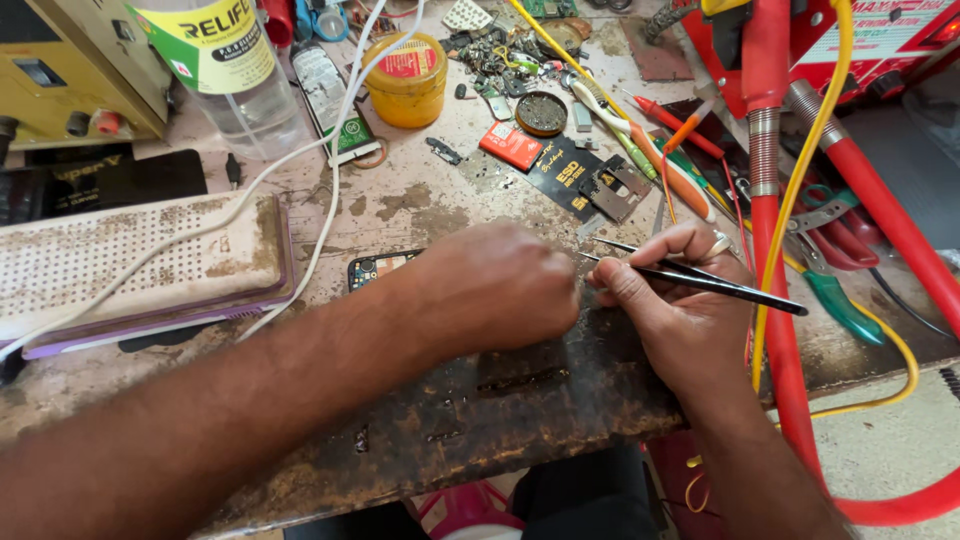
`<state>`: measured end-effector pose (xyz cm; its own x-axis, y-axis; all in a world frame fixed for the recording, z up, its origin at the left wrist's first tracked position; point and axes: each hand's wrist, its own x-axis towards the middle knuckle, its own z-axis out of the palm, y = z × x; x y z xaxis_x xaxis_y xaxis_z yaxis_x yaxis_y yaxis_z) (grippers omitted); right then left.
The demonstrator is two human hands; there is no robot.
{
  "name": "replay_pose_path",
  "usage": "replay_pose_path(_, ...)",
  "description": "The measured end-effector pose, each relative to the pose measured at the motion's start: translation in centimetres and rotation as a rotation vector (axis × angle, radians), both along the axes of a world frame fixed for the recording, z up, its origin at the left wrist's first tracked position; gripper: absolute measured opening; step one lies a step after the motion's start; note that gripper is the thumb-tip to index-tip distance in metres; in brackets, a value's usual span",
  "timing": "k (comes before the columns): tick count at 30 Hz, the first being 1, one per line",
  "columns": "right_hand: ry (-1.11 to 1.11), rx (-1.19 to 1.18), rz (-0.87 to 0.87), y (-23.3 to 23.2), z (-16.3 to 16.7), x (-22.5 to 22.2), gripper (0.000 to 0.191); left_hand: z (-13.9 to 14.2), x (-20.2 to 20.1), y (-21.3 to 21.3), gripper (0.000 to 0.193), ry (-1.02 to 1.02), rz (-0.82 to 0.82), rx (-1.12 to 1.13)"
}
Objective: The person repairs a disassembled smartphone on a cluttered workbench. They first manipulate a small metal bracket with their hands, then use tweezers to work on the phone's internal components, adjusting parts near the battery and connectors, and finally press components into place inside the phone body.
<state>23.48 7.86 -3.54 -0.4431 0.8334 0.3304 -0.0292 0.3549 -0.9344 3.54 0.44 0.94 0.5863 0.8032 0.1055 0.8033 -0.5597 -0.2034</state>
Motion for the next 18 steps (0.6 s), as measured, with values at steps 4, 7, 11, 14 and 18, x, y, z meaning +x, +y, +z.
replay_pose_path(4,0.057,-0.033,-0.016,0.0,0.0,-0.2,0.022,-0.4,-0.3,0.6,0.016,-0.019,-0.126,0.072)
replay_pose_path(7,0.069,-0.049,-0.008,0.0,0.1,-0.4,0.021,-0.6,-1.0,0.8,0.018,0.043,-0.223,0.214)
replay_pose_path(11,0.088,-0.083,-0.027,0.1,0.2,-0.6,0.019,-0.8,-1.6,0.4,0.019,0.125,-0.302,0.353)
replay_pose_path(14,0.091,-0.074,-0.026,0.1,0.2,-0.8,0.019,-0.8,-2.1,-0.2,0.017,0.114,-0.281,0.351)
replay_pose_path(18,0.050,-0.057,-0.043,0.0,0.3,-0.8,0.018,-0.7,-2.2,-0.5,0.016,0.067,-0.243,0.321)
